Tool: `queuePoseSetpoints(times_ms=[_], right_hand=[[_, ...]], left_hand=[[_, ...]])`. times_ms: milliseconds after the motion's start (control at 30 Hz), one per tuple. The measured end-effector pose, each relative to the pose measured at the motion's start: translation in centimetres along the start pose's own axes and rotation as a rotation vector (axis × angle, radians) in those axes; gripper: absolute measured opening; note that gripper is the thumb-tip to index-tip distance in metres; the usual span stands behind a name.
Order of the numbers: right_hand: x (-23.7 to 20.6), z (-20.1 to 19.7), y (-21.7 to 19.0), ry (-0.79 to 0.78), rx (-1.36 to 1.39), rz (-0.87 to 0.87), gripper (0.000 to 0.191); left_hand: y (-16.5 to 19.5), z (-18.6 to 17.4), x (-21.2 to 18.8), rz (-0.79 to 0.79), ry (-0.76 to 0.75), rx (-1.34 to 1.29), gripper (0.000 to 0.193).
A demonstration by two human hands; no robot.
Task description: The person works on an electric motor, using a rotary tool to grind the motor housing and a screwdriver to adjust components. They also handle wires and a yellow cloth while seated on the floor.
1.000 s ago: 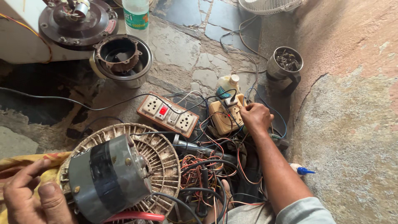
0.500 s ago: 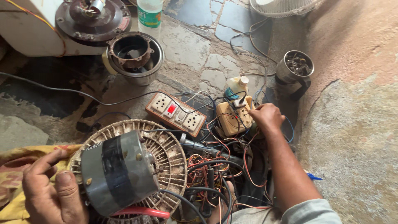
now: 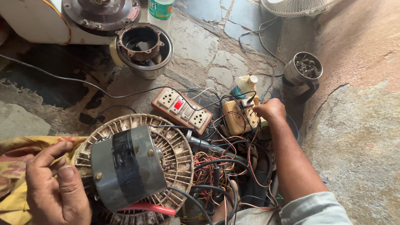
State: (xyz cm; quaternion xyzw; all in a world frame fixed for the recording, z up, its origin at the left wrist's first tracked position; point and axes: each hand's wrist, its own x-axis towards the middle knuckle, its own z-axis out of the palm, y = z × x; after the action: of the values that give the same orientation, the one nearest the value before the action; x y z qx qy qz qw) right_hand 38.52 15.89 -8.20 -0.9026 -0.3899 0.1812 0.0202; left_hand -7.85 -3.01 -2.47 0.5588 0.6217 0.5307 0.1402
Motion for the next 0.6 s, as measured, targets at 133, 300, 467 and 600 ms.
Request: queuePoseSetpoints(times_ms=[133, 300, 467, 600], right_hand=[[0.6, -0.5, -0.9, 0.011, -0.116, 0.01, 0.038], [0.0, -0.6, -1.9, -0.067, -0.141, 0.013, 0.04], [-2.0, -0.2, -2.5, 0.0, -0.277, 0.018, 0.047], [-2.7, 0.2, -3.1, 0.069, -0.323, -0.07, 0.048]], left_hand=[[0.2, -0.1, -0.2, -0.008, 0.0, -0.028, 0.053], [-0.4, 0.0, -0.1, 0.018, 0.021, -0.023, 0.05], [-0.6, 0.0, -0.2, 0.013, 0.017, -0.012, 0.046], [-0.2, 0.1, 0.3, 0.089, 0.026, -0.079, 0.041]])
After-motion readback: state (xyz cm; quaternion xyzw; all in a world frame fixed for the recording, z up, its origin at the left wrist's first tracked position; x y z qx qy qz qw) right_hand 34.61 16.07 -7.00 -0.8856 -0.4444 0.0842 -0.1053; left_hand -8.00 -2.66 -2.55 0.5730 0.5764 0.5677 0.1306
